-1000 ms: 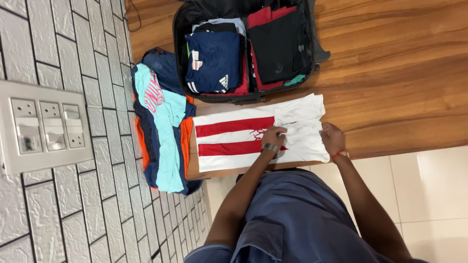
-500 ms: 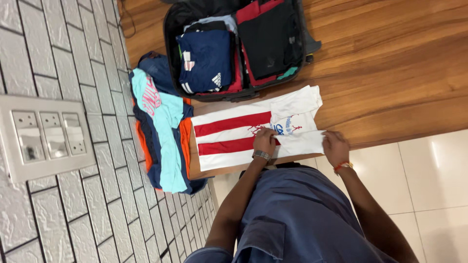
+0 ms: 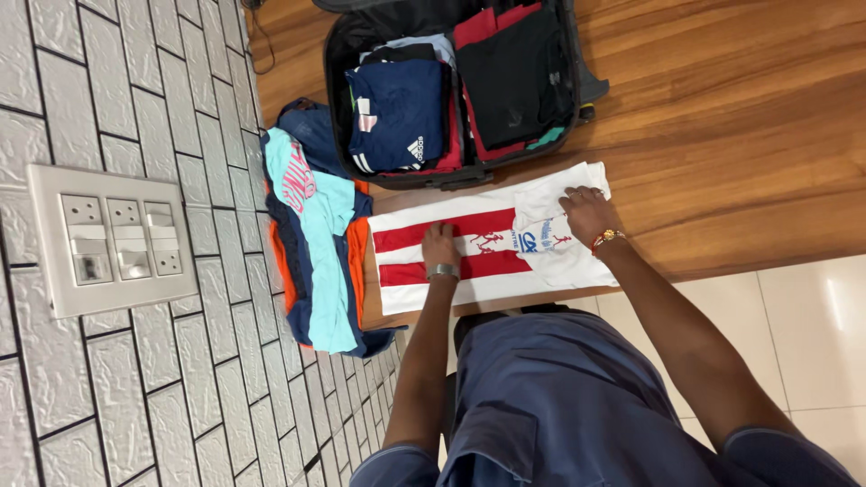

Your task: The person folds several shirts and a pair of pants and places them into an open suitcase on a table.

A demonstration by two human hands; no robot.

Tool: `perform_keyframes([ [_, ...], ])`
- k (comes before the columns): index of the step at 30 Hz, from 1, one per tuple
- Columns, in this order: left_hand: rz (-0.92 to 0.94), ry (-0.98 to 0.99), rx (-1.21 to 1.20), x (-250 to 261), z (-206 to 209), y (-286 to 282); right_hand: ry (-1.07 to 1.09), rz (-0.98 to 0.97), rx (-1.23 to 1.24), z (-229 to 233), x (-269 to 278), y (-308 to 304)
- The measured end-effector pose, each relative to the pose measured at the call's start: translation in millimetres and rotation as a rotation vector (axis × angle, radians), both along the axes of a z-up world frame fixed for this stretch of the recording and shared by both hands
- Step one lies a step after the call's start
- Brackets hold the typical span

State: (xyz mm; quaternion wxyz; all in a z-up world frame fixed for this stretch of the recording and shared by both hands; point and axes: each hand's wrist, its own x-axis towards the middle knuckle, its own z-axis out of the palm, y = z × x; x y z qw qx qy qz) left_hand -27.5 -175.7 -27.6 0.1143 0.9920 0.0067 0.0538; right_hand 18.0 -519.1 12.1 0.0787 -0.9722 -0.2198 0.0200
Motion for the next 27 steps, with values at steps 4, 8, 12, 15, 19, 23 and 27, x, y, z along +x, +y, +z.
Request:
perform_keyframes([
  [4,0.027,0.069,0.072,0,-10,41,0.047,0.019,-0.114,-12,10,-1],
  [8,0.047,0.173,0.126,11,-8,64,0.107,0.002,-0.105,-13,22,-2],
  [12,0.041,0.14,0.08,10,-8,74,0.137,-0.1,0.067,-11,28,-6],
  [15,0.02,0.057,0.132,13,-6,77,0.208,-0.149,0.109,-9,42,-8],
  [19,0.145,0.274,0.062,19,-3,85,0.307,-0.174,0.153,-2,53,-10],
  [23,0.228,0.112,-0.054,23,6,88,0.324,-0.207,0.121,12,57,-11],
  [27,0.169,-0.095,-0.145,12,26,89,0.135,-0.149,0.052,25,40,-15],
])
